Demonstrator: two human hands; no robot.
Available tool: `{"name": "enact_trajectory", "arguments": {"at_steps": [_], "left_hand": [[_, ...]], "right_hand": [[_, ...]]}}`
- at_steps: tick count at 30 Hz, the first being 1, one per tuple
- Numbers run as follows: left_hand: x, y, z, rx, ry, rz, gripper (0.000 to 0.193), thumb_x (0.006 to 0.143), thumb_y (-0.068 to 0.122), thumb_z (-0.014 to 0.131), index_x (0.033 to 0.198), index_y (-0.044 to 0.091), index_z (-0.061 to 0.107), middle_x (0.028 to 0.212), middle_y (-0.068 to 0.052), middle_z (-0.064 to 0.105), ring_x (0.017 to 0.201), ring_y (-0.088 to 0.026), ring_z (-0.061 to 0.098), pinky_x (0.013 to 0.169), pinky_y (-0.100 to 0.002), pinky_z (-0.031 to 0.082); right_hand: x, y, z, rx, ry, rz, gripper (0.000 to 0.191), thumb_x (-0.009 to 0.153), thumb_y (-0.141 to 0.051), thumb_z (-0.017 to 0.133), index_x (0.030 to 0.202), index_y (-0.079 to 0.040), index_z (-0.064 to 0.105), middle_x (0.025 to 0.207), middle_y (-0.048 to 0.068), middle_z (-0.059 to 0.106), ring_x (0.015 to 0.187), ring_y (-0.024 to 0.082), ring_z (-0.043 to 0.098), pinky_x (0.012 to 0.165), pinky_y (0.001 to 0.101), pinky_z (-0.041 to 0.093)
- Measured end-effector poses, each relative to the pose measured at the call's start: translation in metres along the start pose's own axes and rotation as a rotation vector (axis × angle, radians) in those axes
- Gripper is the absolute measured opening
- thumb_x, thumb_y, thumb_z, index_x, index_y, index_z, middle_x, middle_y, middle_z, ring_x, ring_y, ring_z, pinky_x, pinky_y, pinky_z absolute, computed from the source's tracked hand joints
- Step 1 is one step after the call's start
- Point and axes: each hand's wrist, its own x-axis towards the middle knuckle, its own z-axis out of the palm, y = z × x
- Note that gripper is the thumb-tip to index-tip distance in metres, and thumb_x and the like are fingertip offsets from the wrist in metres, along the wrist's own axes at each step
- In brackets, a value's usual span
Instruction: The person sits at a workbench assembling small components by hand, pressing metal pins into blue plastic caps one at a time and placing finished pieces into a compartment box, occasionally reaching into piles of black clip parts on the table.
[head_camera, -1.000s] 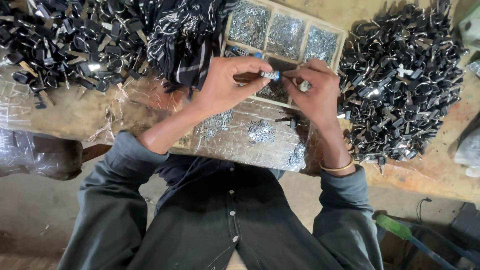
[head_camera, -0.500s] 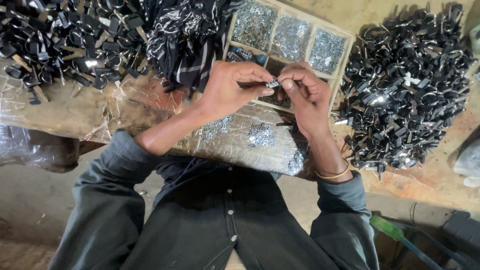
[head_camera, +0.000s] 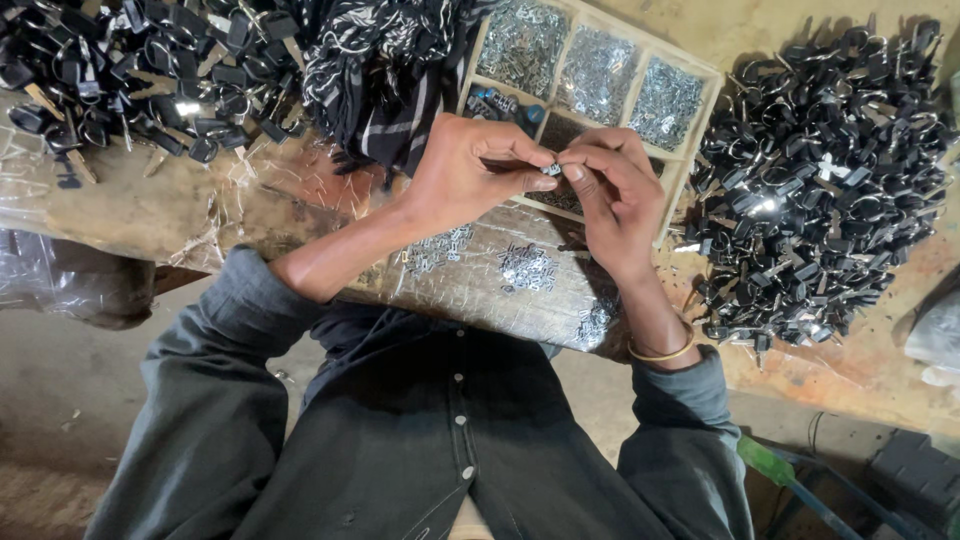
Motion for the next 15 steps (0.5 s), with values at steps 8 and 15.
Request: {"name": "enact_trajectory", "arguments": {"at_steps": [8,15], "left_hand": [[-0.004,-0.004,0.000,0.074,0.000,0.000,0.014,0.089,-0.001,0.082,0.101,-0.002,0.076,0.102,-0.011,0.080,0.097,-0.016,0.080,0.082,-0.025,0.066],[-0.005,-0.003,-0.003,0.083,0.018,0.034,0.018,0.088,-0.001,0.084,0.104,0.000,0.076,0.104,-0.011,0.079,0.095,-0.016,0.079,0.081,-0.026,0.065]], "right_hand": [[0.004,-0.001,-0.009,-0.006,-0.083,0.053,0.025,0.095,0.008,0.079,0.118,-0.001,0.076,0.119,0.007,0.065,0.104,0.013,0.065,0.087,0.0269,0.055],[0.008,0.001,-0.020,0.012,-0.074,0.214,0.032,0.091,0.003,0.081,0.121,-0.004,0.074,0.119,0.004,0.065,0.094,0.009,0.056,0.078,0.0261,0.048]]}}
